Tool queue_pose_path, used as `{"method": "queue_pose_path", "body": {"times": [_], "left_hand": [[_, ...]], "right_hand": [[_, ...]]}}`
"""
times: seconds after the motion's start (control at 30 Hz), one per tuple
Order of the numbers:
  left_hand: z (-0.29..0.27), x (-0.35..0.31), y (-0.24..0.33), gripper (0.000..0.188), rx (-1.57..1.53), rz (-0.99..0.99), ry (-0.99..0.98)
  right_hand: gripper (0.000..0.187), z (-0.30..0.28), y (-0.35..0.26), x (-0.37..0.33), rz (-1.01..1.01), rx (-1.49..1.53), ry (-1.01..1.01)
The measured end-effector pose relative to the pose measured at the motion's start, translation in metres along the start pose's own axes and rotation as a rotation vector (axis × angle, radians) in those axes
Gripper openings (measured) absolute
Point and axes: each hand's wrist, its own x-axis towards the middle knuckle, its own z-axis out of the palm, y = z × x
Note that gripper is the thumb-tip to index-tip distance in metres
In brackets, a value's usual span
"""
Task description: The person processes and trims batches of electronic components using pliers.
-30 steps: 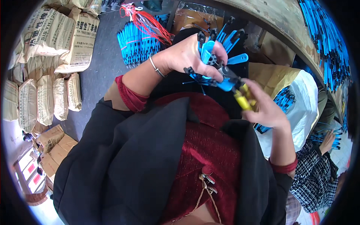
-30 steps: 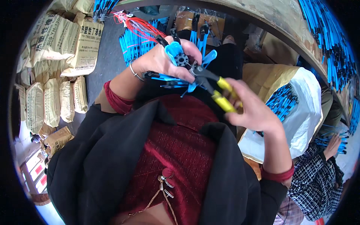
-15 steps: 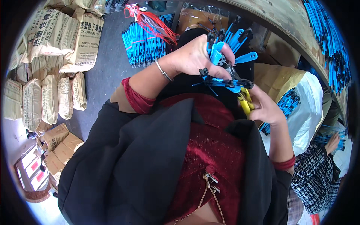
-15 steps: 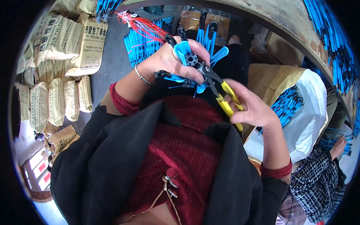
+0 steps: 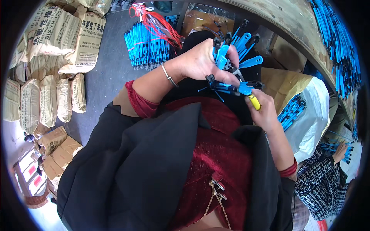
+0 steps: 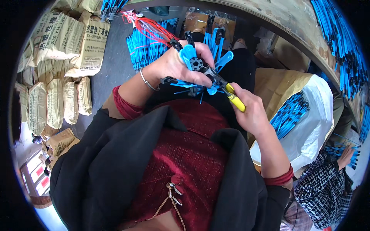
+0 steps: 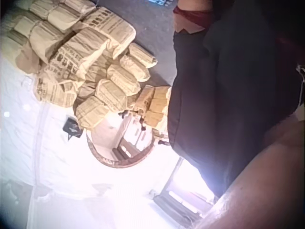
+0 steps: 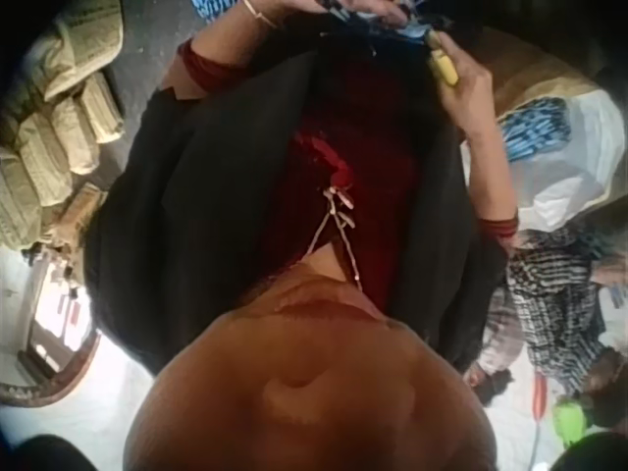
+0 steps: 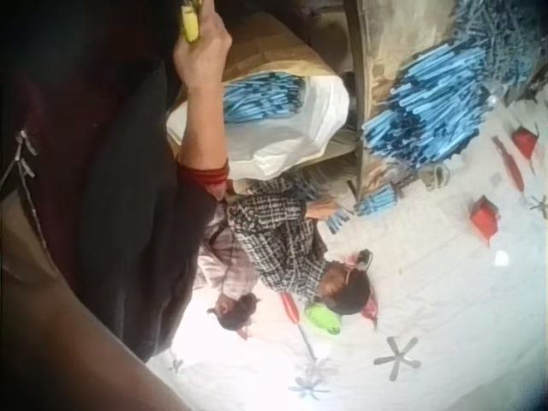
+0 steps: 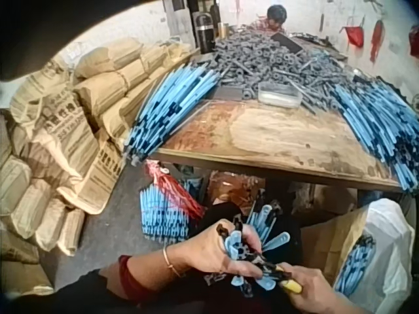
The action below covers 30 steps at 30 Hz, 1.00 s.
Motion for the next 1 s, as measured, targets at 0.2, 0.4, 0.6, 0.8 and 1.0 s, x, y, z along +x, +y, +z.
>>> {"method": "queue_pose_path", "body": {"times": [0.2, 0.4, 0.6, 0.8, 1.0], "left_hand": [[-0.003, -0.002, 0.004, 0.030, 0.012, -0.049, -0.094], [-0.007, -0.001, -0.001, 0.031, 0.048, 0.025, -0.075], [-0.018, 0.020, 0.009, 0.028, -0.098, 0.073, 0.151], [-0.077, 0.054, 0.089, 0.016, -0.251, -0.061, 0.376], [-0.157, 0.110, 0.149, 0.030, -0.090, -0.233, 0.483]], "right_hand": [[0.047, -0.048, -0.035, 0.009, 0.068, -0.212, -0.166], [0.056, -0.056, -0.051, 0.025, 0.114, -0.492, -0.221], [0.045, -0.053, -0.026, 0.028, 0.037, -0.306, 0.043], [0.041, -0.104, -0.018, 0.006, 0.262, 0.114, 0.372], [0.042, -0.125, 0.008, 0.019, 0.291, 0.154, 0.403]]}}
